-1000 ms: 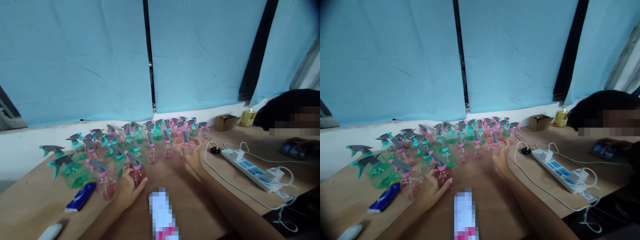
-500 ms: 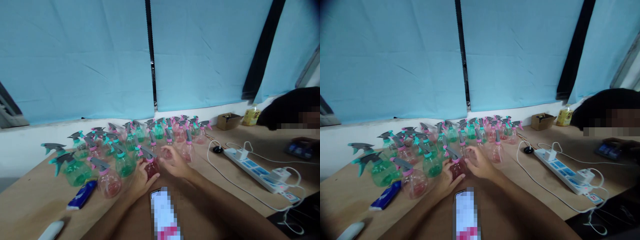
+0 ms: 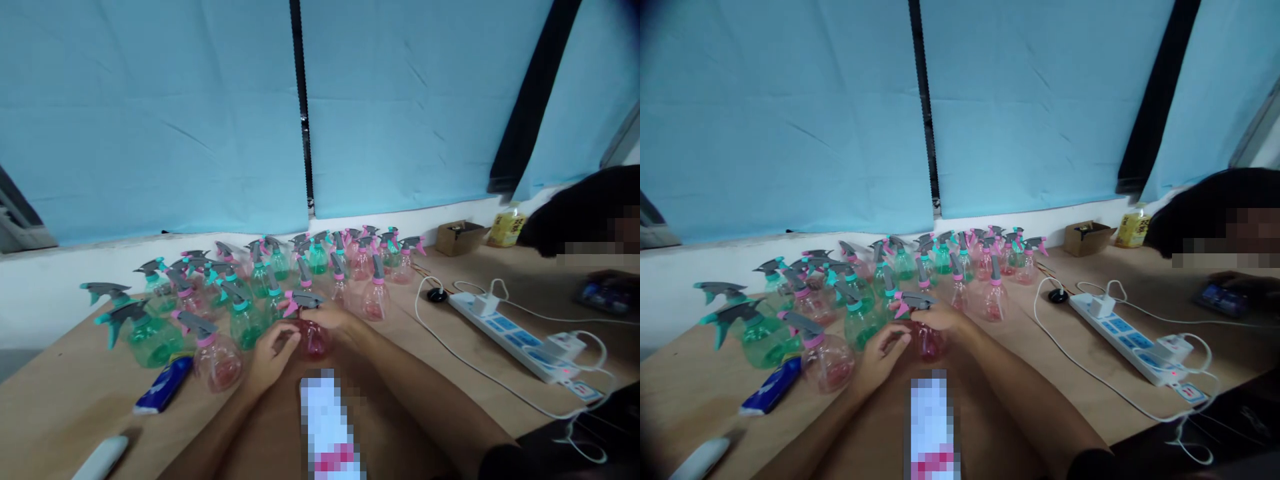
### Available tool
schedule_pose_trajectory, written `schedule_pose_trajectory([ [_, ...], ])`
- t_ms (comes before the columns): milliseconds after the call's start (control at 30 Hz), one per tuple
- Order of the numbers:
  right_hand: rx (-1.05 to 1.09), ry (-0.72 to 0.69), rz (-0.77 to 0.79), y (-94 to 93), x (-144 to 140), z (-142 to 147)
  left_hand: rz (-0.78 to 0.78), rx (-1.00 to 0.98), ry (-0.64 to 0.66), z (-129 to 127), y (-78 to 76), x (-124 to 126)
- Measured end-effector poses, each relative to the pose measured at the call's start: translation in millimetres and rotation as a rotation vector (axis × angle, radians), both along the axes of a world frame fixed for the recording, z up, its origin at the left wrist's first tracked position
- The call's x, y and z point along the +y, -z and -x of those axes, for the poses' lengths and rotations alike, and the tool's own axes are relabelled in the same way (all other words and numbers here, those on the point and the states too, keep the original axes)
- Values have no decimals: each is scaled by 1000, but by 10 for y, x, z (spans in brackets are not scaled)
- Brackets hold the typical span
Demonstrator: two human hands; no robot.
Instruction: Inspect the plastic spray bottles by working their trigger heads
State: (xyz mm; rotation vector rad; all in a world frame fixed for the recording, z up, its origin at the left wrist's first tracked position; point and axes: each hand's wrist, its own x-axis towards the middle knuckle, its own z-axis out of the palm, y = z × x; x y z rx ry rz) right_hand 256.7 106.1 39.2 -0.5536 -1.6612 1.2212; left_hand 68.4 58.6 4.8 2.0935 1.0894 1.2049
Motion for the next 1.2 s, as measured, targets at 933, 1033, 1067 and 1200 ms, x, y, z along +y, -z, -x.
schedule_pose_trajectory([
  [933,105,69,162,-35,73,-10,478,-156,102,358,239,210],
  [1033,105,52,152,-13,91,-12,467,-150,86,341,240,203],
  [1067,124,38,149,2,96,-7,468,-154,79,336,242,200],
  [1200,193,3,159,46,109,10,486,-173,39,326,252,199],
])
